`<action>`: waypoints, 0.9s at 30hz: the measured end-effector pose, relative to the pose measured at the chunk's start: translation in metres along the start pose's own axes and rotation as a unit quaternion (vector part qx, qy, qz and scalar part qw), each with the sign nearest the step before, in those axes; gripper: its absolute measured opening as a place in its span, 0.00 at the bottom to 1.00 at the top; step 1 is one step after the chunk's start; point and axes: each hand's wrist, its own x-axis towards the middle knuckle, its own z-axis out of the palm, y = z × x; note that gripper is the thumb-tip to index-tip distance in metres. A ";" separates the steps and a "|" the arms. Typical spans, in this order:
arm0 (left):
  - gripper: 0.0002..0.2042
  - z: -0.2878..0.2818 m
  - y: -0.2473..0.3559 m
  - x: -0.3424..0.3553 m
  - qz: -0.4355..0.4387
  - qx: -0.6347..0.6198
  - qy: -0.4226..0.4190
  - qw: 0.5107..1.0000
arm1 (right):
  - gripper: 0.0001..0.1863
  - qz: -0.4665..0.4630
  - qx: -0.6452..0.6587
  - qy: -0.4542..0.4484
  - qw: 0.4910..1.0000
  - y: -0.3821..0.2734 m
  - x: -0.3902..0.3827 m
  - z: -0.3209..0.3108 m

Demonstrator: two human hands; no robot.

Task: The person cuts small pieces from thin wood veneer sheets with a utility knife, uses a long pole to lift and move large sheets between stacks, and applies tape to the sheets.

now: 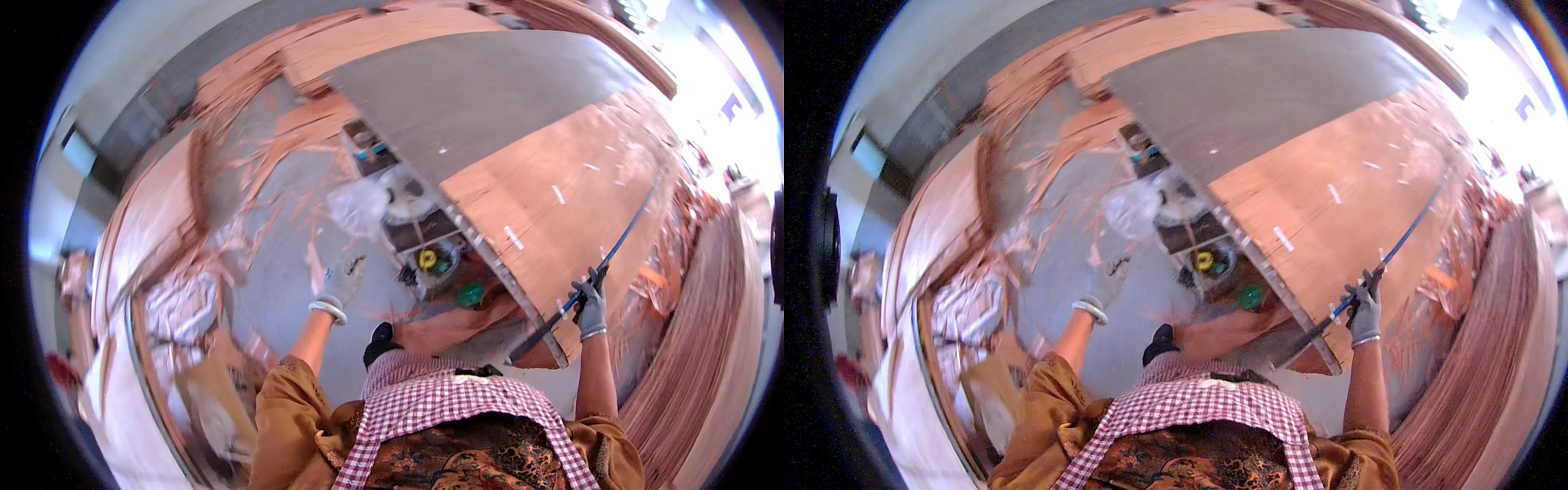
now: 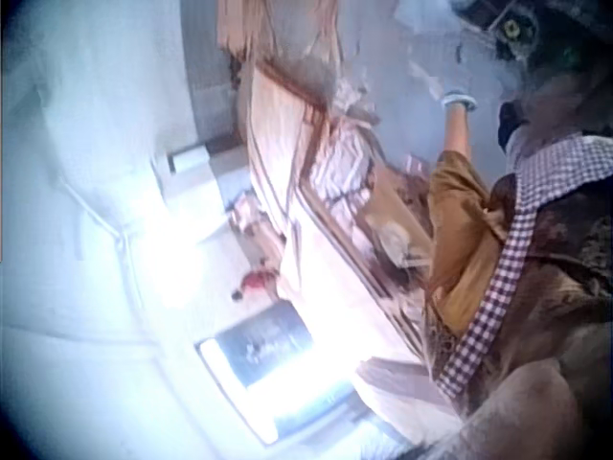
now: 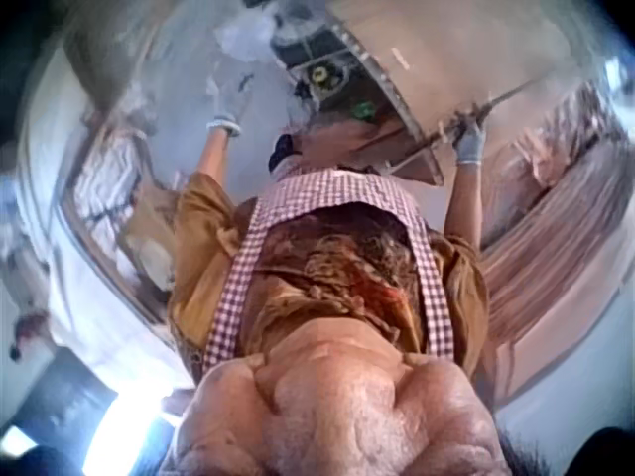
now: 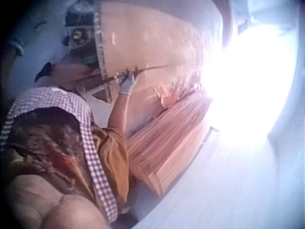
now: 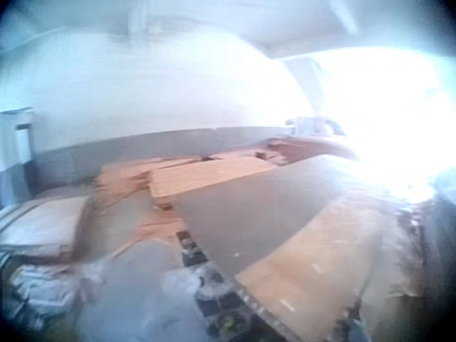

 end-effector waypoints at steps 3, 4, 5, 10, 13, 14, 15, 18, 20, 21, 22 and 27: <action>0.13 0.019 0.034 0.084 0.149 -0.027 0.023 0.988 | 0.17 -0.016 0.036 0.108 0.993 0.025 -0.019 -0.028; 0.12 0.030 0.014 0.111 0.179 -0.072 0.031 0.981 | 0.17 -0.006 0.012 0.134 0.991 0.034 -0.026 -0.020; 0.11 0.046 0.008 0.135 0.199 -0.124 0.029 0.972 | 0.13 -0.001 0.051 0.172 0.984 0.038 -0.034 -0.023; 0.14 0.094 0.083 0.189 0.258 -0.023 -0.053 0.964 | 0.06 0.059 -0.092 0.329 0.938 0.054 -0.124 -0.039; 0.23 0.107 0.122 0.195 0.185 0.107 -0.091 0.973 | 0.09 0.037 -0.163 0.393 0.904 0.060 -0.184 -0.008; 0.24 0.110 0.129 0.199 0.157 0.139 -0.105 0.972 | 0.10 0.034 -0.178 0.404 0.897 0.063 -0.200 0.002; 0.25 0.112 0.133 0.205 0.128 0.170 -0.115 0.970 | 0.10 0.038 -0.182 0.400 0.897 0.062 -0.217 0.017; 0.25 0.125 0.140 0.221 0.077 0.165 -0.165 0.969 | 0.09 0.044 -0.194 0.389 0.899 0.069 -0.271 0.038; 0.24 0.136 0.141 0.227 0.064 0.096 -0.225 0.968 | 0.08 0.043 -0.201 0.381 0.901 0.088 -0.303 0.031; 0.20 0.129 0.158 0.206 0.120 0.069 -0.156 0.978 | 0.07 0.046 -0.170 0.377 0.909 0.085 -0.312 0.038; 0.19 0.144 0.154 0.211 0.147 0.020 -0.132 0.980 | 0.06 0.049 -0.141 0.371 0.917 0.082 -0.323 0.051; 0.11 0.147 0.182 0.205 0.242 -0.139 -0.094 0.956 | 0.09 0.070 -0.305 0.288 0.905 0.114 -0.370 0.055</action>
